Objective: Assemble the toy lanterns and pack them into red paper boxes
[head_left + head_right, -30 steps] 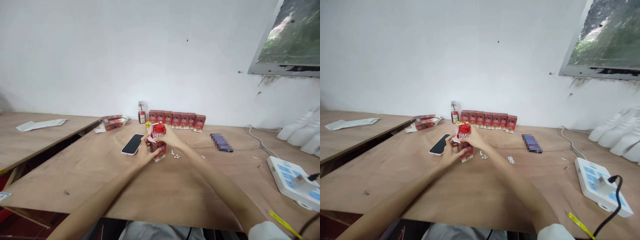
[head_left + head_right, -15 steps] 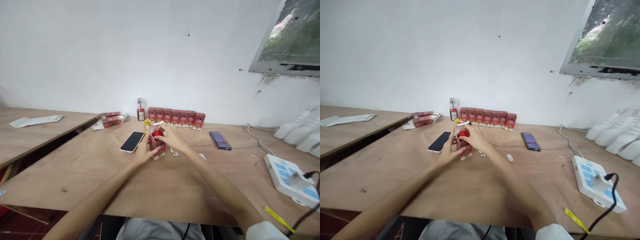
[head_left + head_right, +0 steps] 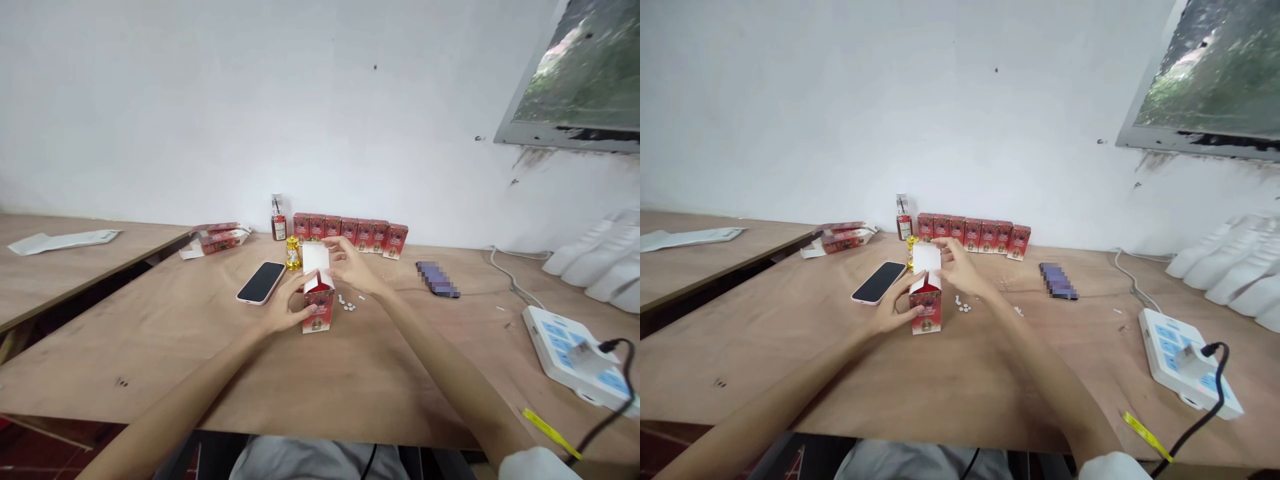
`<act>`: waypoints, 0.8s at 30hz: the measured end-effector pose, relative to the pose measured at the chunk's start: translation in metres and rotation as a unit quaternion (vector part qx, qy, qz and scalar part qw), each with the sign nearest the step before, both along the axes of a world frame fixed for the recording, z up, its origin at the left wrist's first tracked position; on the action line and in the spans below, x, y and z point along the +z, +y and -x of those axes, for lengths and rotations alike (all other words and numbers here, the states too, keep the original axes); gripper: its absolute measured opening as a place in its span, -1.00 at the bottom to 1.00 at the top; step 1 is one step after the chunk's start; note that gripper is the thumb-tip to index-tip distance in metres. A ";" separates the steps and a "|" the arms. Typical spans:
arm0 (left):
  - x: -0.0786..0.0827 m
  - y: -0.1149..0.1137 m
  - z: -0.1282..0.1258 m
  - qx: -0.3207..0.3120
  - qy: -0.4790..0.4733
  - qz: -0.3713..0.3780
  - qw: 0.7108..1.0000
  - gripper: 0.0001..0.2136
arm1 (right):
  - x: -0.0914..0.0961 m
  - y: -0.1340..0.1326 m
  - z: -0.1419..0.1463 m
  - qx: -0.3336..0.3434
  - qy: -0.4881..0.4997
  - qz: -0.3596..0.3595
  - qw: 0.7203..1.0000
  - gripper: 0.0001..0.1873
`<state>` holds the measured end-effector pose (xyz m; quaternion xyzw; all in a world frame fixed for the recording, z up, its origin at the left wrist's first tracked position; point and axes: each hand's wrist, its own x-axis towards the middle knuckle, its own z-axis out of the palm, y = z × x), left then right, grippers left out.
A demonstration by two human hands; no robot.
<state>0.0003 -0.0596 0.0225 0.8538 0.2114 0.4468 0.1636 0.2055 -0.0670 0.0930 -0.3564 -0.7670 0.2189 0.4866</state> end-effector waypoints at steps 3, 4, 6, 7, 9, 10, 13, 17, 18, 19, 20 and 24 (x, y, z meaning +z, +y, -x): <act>0.001 0.000 0.001 -0.001 0.007 0.008 1.000 -0.48 | -0.011 0.004 0.004 -0.017 0.048 0.017 0.999 -0.19; 0.001 0.000 0.001 0.001 0.009 0.009 1.000 -0.50 | -0.014 0.004 0.006 -0.008 0.065 0.031 0.997 -0.14; 0.002 0.001 0.001 -0.001 0.015 0.012 1.000 -0.51 | -0.015 0.002 0.008 0.048 0.075 0.067 0.994 -0.15; 0.002 0.001 0.000 -0.003 0.019 0.015 1.000 -0.51 | -0.015 -0.001 0.008 0.094 0.060 0.084 0.990 -0.22; 0.003 0.000 0.000 -0.004 0.019 0.020 1.000 -0.53 | -0.011 -0.007 0.009 0.181 0.000 0.097 0.979 -0.40; 0.003 0.000 -0.001 -0.003 0.016 0.020 1.000 -0.55 | -0.008 -0.010 0.009 0.208 -0.030 0.091 0.973 -0.47; 0.004 0.001 0.000 0.000 0.015 0.022 1.000 -0.57 | -0.002 -0.017 0.011 0.228 -0.069 0.056 0.970 -0.53; -0.001 0.002 -0.001 0.006 0.007 0.030 0.999 -0.55 | -0.002 -0.017 0.013 0.197 -0.078 0.037 0.977 -0.60; -0.003 0.003 -0.002 0.005 0.000 0.034 0.999 -0.54 | -0.002 -0.016 0.013 0.188 -0.080 0.032 0.978 -0.59; -0.006 0.003 -0.003 0.001 -0.013 0.040 0.999 -0.53 | -0.003 -0.015 0.012 0.184 -0.083 0.028 0.979 -0.58; -0.008 0.003 -0.004 -0.003 -0.032 0.049 0.998 -0.50 | -0.003 -0.014 0.012 0.183 -0.085 0.026 0.979 -0.56; -0.014 0.001 -0.008 -0.025 -0.109 0.109 0.988 -0.32 | -0.004 -0.012 0.008 0.174 -0.116 0.013 0.978 -0.52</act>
